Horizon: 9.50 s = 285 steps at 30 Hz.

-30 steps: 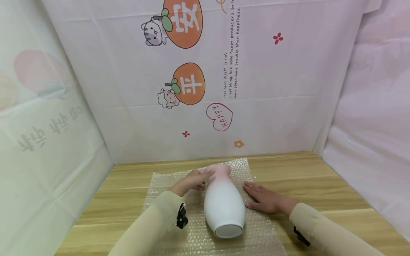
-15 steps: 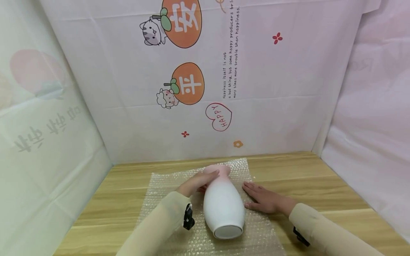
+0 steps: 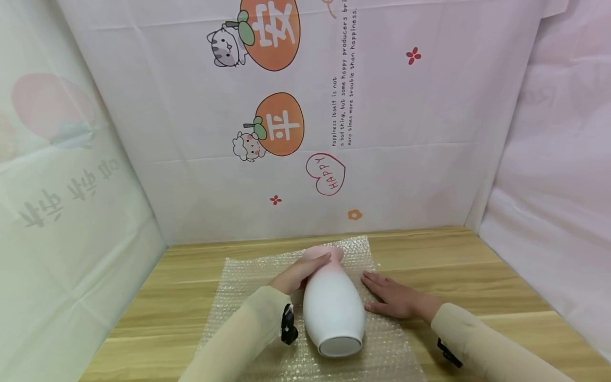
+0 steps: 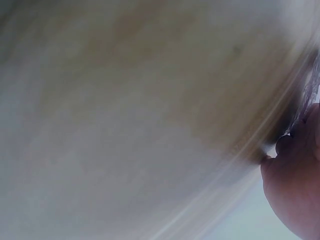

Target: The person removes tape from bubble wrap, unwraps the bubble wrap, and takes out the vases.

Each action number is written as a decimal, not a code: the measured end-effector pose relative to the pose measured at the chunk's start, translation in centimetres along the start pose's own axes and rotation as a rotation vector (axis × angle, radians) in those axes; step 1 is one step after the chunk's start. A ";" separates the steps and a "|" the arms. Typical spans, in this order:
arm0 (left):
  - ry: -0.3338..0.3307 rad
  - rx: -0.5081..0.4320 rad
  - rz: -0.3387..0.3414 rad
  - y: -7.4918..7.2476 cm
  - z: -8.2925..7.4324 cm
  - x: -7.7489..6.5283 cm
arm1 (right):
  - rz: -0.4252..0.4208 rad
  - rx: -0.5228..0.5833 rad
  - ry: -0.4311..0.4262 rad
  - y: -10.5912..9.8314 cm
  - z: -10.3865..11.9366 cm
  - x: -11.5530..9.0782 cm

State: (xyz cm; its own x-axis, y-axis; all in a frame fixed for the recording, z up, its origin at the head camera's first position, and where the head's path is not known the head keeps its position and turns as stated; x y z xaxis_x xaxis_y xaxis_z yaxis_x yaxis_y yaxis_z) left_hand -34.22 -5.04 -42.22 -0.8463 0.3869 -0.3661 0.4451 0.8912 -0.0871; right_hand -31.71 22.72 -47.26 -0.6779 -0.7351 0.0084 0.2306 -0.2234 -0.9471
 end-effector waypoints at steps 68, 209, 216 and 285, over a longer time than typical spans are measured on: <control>-0.115 0.040 -0.314 2.7 -0.2 2.4 | 0.009 -0.001 0.007 0.0 0.0 -0.2; 0.700 0.261 -1.402 -23.9 0.5 -12.5 | 0.022 0.021 -0.020 0.1 0.1 -0.3; 0.690 0.266 -1.412 -24.6 1.0 -12.8 | 0.024 0.027 -0.012 0.0 0.2 -0.4; 0.556 0.246 -1.432 -26.1 2.9 -14.0 | 0.035 0.033 0.008 -0.5 0.8 -0.4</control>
State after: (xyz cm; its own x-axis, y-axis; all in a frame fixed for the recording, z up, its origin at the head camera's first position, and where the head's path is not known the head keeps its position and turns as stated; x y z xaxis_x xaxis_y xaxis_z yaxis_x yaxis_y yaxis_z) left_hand -33.19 -34.41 -37.49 -0.5650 -0.6368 0.5247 -0.8119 0.5424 -0.2161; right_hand -30.99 22.60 -46.55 -0.6748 -0.7375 -0.0273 0.2767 -0.2185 -0.9358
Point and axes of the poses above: each hand's wrist, its own x-axis towards the middle knuckle, its own y-axis out of the palm, z = x × y, the point moved 1 cm from there along x, towards the middle knuckle, and after that the axes turned 8 degrees about -y, right-handed, at the moved point
